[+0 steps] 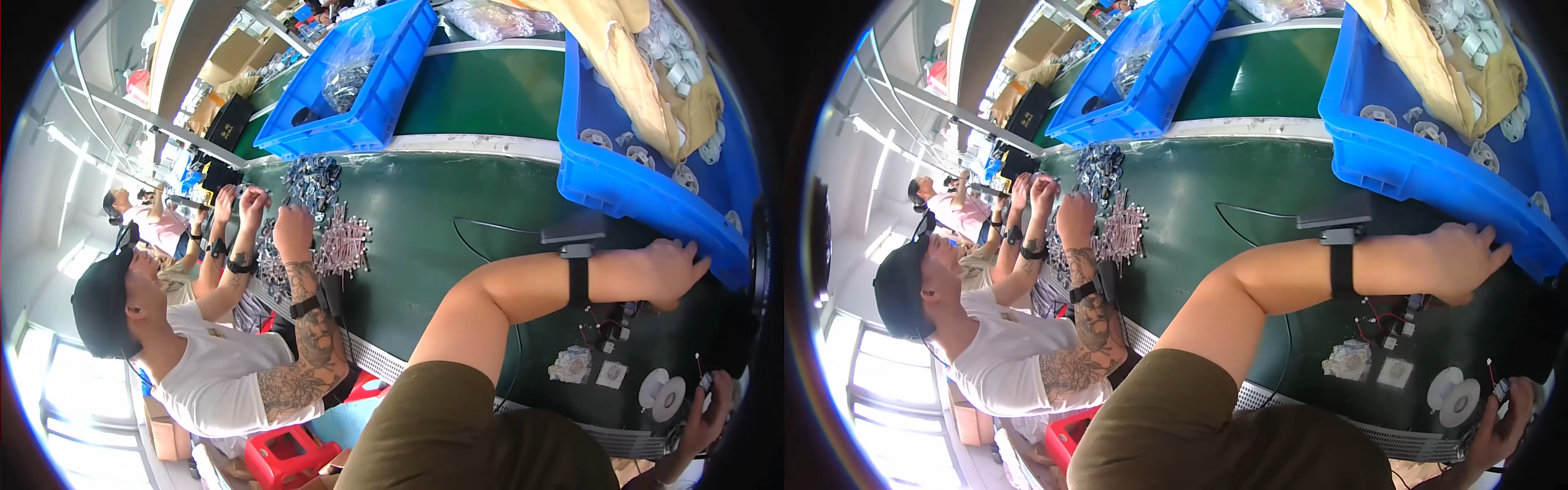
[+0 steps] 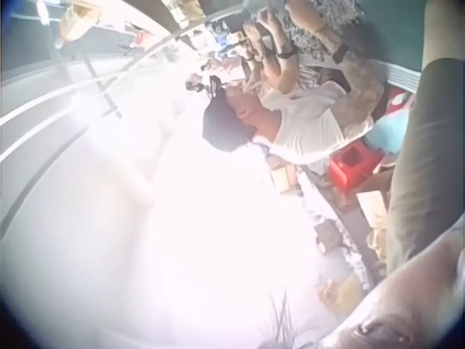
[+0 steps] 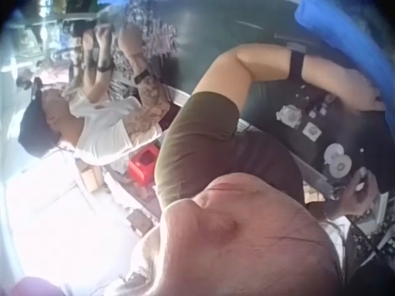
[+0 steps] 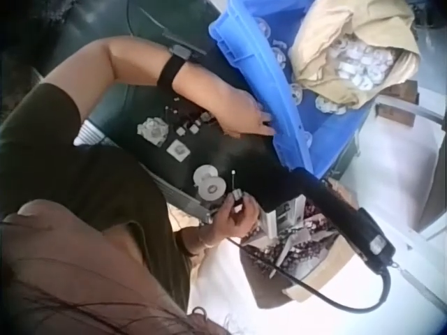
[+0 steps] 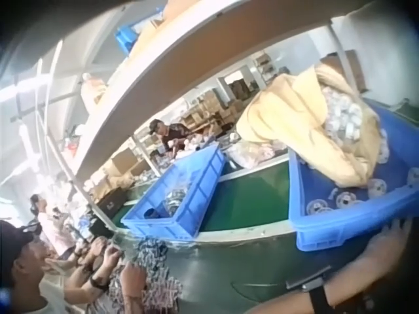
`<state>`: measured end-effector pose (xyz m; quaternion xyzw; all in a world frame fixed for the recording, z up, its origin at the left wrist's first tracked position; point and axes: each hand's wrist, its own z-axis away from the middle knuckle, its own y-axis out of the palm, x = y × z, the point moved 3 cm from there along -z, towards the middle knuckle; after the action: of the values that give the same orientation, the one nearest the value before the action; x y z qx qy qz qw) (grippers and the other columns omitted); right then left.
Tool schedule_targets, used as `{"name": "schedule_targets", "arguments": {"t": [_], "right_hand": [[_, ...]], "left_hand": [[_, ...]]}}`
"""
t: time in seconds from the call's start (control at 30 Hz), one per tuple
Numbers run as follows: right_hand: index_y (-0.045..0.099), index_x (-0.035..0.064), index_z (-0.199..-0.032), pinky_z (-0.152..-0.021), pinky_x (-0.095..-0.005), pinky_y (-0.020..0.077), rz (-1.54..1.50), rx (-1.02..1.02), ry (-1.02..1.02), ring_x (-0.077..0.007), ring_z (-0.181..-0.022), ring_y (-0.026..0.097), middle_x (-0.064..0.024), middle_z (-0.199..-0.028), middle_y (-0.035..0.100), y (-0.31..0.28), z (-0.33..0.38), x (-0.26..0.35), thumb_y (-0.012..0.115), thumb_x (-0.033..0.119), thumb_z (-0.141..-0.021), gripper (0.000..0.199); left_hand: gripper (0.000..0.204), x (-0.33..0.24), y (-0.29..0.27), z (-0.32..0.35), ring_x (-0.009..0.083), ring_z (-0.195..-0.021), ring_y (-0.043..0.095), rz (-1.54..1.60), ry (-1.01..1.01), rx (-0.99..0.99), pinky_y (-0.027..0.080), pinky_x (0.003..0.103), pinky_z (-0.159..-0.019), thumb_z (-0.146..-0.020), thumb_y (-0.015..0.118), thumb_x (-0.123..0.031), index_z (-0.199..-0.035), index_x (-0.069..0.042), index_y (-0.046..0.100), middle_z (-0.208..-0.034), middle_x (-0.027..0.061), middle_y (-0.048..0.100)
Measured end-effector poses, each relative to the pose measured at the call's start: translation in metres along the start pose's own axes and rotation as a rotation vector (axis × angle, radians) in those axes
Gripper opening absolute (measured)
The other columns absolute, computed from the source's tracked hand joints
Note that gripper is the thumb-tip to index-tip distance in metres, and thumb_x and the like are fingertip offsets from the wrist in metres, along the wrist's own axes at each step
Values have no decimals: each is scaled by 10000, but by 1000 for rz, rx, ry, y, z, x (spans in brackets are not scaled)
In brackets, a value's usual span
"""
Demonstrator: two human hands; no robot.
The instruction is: Assembling electronic components into a housing using an electric screwdriver.
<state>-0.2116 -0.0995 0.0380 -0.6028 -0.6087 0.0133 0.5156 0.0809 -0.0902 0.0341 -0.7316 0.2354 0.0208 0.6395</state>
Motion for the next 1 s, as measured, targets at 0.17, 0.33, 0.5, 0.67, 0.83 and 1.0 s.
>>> {"name": "schedule_targets", "arguments": {"t": [0.17,0.33,0.5,0.67,0.83,1.0], "right_hand": [[475,-65,-1200,-973,-335,372,-21,-8,-9,-252,-1153,474,-180,-1252,468,-4,12,0,511,-98,-841,362],[484,-79,-1181,-985,-342,349,-171,-224,239,-247,-1153,474,-165,-1230,492,-14,26,1,508,-92,-832,350],[523,-11,-1101,-904,-301,427,-392,-325,322,-190,-1039,539,-105,-1106,551,-2,32,11,580,-84,-765,349],[542,-10,-1049,-802,-275,485,-775,-274,276,-158,-942,569,-76,-1001,564,11,-13,56,615,-105,-758,315],[563,-27,-1021,-756,-242,495,-694,-299,309,-116,-881,583,-56,-973,568,7,0,51,665,-66,-762,281],[575,-9,-1011,-729,-241,489,-602,-302,319,-101,-831,577,-43,-944,569,6,9,52,686,-31,-762,273]], "left_hand": [[450,-20,-33,21,321,-879,603,259,13,-250,500,390,-726,-671,704,-312,-944,35,614,-958,213,596],[303,-58,-21,38,196,-564,608,1074,-109,-260,478,324,-568,-745,682,-257,-668,35,649,-576,131,601],[261,-89,0,40,119,-843,583,1570,-272,-35,460,257,-722,-838,616,-210,-952,24,644,-881,76,636],[401,-100,4,44,297,-933,576,767,179,-472,477,346,-788,-648,760,-111,-995,10,599,-1090,170,534],[639,-113,34,35,317,-1061,548,474,321,-322,489,372,-835,-596,824,-144,-1116,77,525,-1239,235,467],[671,-115,37,45,345,-1101,528,550,294,-341,478,380,-868,-616,818,-150,-1162,77,500,-1266,237,457]]}}
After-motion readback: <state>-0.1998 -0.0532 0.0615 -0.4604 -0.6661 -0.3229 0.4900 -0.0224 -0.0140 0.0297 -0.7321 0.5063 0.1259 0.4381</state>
